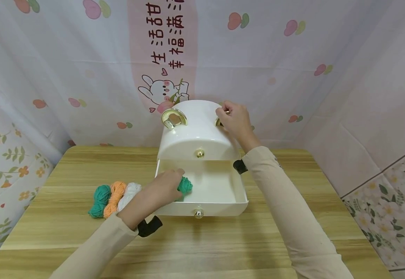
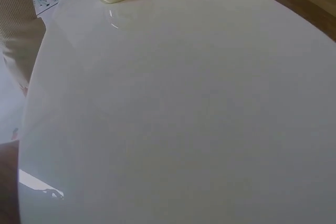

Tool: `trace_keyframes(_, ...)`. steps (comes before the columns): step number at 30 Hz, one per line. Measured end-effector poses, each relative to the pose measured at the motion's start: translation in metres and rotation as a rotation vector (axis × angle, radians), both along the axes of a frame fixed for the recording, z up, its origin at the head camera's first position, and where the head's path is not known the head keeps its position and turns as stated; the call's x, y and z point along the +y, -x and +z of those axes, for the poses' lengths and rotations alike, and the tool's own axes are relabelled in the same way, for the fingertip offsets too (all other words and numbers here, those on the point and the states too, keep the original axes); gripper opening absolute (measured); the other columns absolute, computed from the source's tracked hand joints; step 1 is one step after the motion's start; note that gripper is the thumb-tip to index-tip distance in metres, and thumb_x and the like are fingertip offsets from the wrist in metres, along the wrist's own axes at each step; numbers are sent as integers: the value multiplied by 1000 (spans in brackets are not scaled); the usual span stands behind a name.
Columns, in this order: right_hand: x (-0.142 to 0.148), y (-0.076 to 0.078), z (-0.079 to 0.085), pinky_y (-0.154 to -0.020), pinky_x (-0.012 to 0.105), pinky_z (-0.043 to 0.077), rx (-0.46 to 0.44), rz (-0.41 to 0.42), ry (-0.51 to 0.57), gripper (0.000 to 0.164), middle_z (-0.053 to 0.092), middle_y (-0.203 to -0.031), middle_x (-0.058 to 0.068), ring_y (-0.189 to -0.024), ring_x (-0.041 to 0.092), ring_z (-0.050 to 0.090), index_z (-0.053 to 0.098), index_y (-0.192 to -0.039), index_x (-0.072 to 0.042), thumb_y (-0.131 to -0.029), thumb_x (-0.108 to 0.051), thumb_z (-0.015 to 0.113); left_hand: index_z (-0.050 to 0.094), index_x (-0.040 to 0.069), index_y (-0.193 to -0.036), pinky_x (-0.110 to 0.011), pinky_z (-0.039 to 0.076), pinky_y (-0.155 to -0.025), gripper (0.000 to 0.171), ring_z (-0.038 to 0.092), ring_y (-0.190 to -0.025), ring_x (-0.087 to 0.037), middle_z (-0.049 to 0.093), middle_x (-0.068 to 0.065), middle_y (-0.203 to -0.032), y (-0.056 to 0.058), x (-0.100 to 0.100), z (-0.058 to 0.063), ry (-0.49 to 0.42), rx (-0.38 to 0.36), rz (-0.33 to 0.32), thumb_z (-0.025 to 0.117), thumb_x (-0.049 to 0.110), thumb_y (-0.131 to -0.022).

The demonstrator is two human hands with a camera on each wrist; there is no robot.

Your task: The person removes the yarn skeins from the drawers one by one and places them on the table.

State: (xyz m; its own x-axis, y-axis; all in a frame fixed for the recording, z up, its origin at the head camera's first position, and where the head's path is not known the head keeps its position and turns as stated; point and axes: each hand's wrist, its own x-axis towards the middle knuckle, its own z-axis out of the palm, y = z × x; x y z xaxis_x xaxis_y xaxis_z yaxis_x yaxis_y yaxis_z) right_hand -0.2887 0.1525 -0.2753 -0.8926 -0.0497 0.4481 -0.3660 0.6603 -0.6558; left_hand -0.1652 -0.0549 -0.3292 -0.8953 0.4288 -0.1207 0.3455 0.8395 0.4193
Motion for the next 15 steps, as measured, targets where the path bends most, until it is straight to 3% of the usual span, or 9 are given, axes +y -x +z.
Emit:
trace_keyframes(7,0,1,-1,-48,24,26,6,-1,3,23,35,-49,-5,-45,9,29,45,-62,-12,-84,-19,48,52,-3,-122,-36,49,-73,46,55,-81,-21,62,-15,-106,-3,-4,3,-72,61,41,67,7,-79)
trace_keyframes(15,0,1,-1,-50,25,27,18,-5,-7,23,36,-50,-4,-47,10,30,46,-62,-12,-84,-18,48,55,0,-121,-41,49,-86,43,56,-101,-26,59,-14,-119,-13,-15,19,-190,150,18,67,9,-81)
